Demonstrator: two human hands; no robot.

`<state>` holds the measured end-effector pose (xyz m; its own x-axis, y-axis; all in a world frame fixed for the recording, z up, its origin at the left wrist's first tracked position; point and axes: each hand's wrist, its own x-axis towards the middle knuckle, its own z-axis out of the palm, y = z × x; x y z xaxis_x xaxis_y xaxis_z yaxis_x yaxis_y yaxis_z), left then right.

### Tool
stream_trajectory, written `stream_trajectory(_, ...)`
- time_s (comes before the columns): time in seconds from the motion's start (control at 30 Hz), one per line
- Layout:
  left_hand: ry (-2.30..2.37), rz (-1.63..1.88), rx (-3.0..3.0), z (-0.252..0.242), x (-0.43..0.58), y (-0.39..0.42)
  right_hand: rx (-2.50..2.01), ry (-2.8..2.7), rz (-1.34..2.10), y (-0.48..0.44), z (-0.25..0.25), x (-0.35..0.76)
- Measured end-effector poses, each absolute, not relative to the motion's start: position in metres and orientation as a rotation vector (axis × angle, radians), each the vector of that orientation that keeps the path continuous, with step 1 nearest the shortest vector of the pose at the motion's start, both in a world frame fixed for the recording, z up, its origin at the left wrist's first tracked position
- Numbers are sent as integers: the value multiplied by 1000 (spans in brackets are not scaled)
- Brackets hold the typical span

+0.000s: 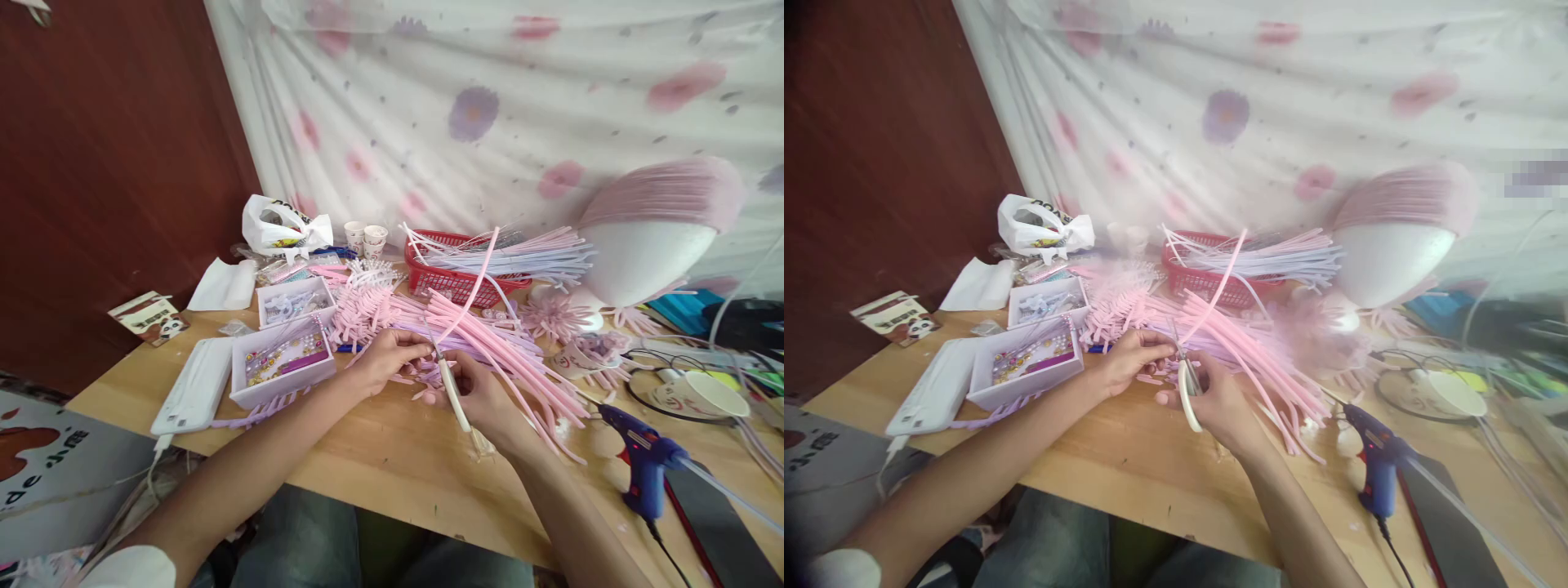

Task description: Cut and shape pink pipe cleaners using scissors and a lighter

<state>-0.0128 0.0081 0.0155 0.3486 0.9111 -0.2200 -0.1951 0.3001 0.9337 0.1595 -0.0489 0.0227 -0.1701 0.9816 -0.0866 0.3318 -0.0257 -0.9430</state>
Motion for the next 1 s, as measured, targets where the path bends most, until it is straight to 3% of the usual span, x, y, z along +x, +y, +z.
stream_trajectory(1.0,869,714,1303,16,-17,4,-1395,-1573,1115,-73,22,152)
